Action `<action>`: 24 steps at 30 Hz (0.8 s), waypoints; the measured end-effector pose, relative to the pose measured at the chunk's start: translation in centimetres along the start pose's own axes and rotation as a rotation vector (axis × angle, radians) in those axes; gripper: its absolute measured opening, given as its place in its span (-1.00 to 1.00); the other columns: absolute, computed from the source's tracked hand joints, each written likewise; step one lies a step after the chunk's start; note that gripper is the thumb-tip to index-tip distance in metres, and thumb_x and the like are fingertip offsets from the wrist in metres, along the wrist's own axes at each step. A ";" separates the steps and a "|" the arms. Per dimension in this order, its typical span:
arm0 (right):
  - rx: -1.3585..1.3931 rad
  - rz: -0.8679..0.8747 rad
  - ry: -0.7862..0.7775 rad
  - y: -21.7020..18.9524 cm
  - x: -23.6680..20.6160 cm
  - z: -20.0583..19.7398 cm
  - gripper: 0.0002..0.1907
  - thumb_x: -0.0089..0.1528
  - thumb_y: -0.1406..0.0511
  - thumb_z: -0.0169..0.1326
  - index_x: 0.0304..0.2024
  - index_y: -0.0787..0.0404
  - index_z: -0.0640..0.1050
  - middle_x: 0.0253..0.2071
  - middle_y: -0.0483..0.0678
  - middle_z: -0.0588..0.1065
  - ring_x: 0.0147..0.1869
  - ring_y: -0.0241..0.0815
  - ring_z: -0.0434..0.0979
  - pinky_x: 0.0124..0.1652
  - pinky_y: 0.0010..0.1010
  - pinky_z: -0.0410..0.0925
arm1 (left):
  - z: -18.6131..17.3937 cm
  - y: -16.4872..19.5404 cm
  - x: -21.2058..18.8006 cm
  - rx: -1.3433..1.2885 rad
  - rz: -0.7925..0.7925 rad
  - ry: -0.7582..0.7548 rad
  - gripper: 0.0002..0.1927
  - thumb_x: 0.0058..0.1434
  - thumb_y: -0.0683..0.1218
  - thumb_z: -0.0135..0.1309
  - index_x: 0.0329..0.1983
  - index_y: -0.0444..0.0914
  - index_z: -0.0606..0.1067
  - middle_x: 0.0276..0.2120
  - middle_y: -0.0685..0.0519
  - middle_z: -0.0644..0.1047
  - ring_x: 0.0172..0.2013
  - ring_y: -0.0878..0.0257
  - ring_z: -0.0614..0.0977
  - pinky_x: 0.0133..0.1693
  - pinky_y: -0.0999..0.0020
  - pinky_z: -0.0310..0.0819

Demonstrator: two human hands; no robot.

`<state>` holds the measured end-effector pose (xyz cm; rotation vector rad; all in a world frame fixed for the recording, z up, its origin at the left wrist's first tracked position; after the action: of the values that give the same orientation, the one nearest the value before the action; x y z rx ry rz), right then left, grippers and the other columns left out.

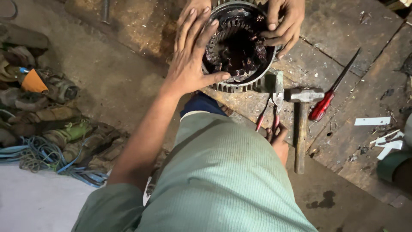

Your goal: The person uses pliers and a hammer to remove copper windings from a motor stator placed on a workbench. They repeatedly grip and pull the windings while striking the pliers with the hammer to loosen and extract the material.

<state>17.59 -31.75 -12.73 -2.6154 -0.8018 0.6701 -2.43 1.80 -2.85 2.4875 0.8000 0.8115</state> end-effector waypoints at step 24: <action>0.126 0.186 -0.079 -1.9 -0.1 -0.5 -0.58 0.43 0.14 -0.08 0.28 0.10 0.21 -0.42 -0.01 0.64 -0.49 0.05 0.63 -0.42 -0.11 0.41 | -2.3 -2.6 8.8 -0.058 0.089 -0.280 -0.46 0.62 0.24 -0.24 0.10 -0.11 0.68 0.51 -0.12 0.18 0.51 -0.19 0.00 0.48 -0.21 -0.19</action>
<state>16.93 -30.37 -11.47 -2.5818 -0.5232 0.8507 0.96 9.67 1.05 2.5239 0.5633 0.4902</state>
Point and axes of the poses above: each hand's wrist, its own x-axis towards the middle knuckle, its own z-axis out of the palm, y = z × x, the point moved 1 cm from there along x, towards the middle knuckle
